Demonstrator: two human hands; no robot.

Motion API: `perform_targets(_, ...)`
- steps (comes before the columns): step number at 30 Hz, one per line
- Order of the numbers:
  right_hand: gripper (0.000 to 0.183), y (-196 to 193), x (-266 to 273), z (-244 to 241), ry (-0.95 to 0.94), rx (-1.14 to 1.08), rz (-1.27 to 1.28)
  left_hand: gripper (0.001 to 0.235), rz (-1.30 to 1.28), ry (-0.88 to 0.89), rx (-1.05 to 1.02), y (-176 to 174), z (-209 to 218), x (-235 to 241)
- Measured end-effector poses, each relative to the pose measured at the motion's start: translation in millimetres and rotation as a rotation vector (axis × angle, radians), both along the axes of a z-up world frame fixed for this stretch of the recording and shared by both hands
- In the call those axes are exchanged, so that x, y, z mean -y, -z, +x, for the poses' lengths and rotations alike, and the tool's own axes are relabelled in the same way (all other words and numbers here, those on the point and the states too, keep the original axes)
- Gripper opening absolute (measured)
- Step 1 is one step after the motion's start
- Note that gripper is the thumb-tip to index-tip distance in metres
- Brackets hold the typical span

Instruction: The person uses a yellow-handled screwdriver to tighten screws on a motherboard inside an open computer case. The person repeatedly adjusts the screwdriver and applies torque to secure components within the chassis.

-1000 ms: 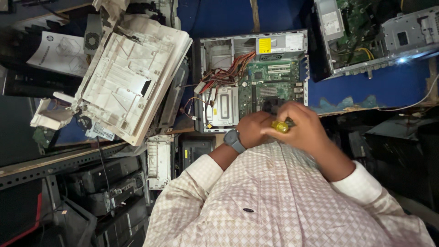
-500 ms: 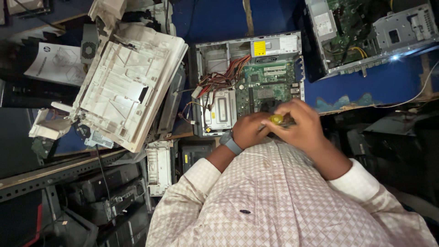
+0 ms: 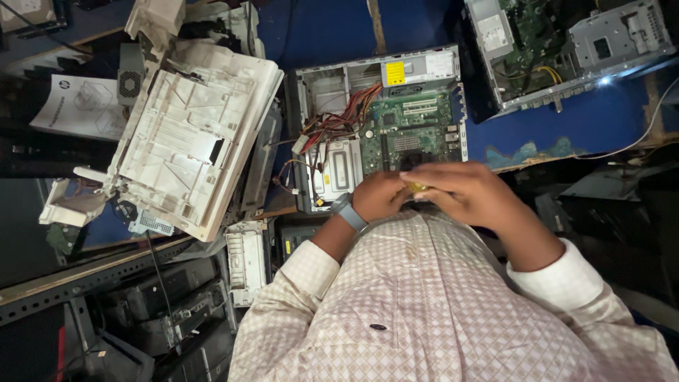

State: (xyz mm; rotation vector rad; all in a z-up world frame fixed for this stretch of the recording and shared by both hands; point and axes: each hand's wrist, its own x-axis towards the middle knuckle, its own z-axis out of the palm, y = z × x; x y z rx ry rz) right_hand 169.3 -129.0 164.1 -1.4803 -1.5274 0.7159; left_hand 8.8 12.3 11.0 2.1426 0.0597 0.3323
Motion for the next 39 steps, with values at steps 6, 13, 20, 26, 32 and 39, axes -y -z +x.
perform_targets(6, 0.035, 23, -12, -30, 0.385, 0.23, 0.226, 0.019, -0.026, -0.193, 0.085, -15, -3, 15)
perform_targets(13, 0.039, 7, -10, -18, 0.1, 0.089, 0.176, 0.017, -0.012, -0.073, 0.02, -6, -3, 9)
perform_targets(20, 0.039, 15, 4, -10, 0.195, 0.108, 0.035, 0.029, -0.085, -0.039, -0.007, -12, -5, 8)
perform_targets(26, 0.044, 28, -7, -28, 0.464, 0.187, 0.192, 0.02, -0.053, -0.182, 0.039, -28, -7, 12)
perform_targets(32, 0.039, -2, -4, -19, 0.164, 0.085, 0.208, 0.011, 0.022, -0.132, -0.068, -12, -6, 10)
perform_targets(39, 0.043, 14, 5, -14, 0.187, 0.142, 0.036, 0.019, -0.024, -0.012, 0.027, -8, -2, 6)
